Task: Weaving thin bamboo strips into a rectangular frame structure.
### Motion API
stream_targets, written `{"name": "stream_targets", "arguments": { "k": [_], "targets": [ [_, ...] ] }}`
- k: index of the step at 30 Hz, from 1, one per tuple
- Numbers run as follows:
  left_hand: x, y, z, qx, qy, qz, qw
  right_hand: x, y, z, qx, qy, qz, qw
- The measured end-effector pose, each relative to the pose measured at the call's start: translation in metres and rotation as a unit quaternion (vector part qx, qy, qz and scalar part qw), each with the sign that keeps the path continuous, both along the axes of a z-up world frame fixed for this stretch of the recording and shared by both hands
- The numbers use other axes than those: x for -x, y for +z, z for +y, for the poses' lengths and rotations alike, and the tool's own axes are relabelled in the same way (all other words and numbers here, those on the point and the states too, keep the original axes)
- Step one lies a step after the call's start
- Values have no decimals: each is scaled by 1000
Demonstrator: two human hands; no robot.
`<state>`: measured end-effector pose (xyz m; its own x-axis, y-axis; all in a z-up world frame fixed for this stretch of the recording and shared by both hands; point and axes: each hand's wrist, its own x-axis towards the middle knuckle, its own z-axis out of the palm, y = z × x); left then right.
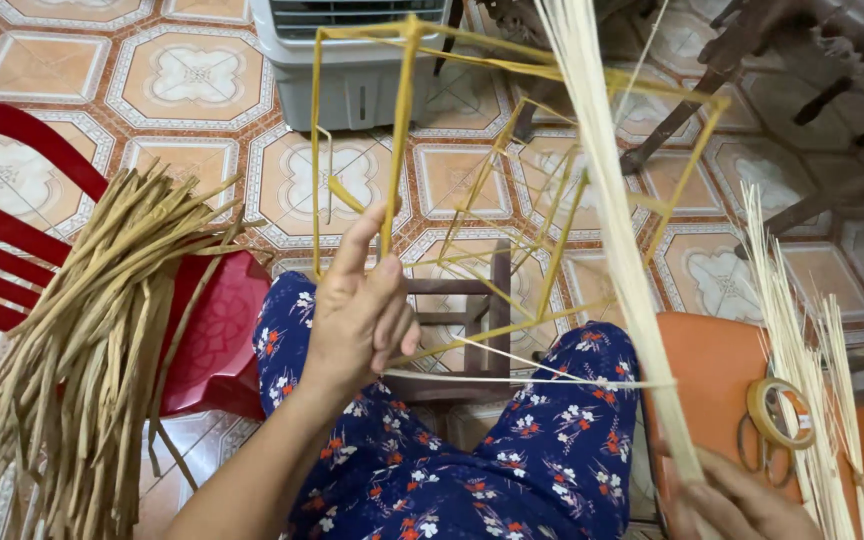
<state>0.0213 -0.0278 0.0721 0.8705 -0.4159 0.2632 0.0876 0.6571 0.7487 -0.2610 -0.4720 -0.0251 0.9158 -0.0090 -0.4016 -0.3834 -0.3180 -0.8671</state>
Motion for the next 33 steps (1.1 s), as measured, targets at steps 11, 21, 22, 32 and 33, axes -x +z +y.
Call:
{"name": "stream_targets", "arguments": {
  "k": [11, 21, 22, 32, 33],
  "targets": [
    [-32, 32, -10, 236, -64, 126, 962, -145, 69, 158, -31, -103, 16, 994],
    [-75, 43, -20, 334, -39, 147, 930, -227, 19, 170, -162, -74, -240, 954],
    [-81, 43, -20, 348, -40, 158, 923, -237, 13, 174, -189, -80, -288, 935],
    [-89, 54, -33, 433, -71, 244, 865, -276, 16, 191, -178, -116, -408, 888],
    [-88, 55, -33, 435, -68, 239, 866, -277, 17, 192, -188, -116, -408, 886]
  ]
}}
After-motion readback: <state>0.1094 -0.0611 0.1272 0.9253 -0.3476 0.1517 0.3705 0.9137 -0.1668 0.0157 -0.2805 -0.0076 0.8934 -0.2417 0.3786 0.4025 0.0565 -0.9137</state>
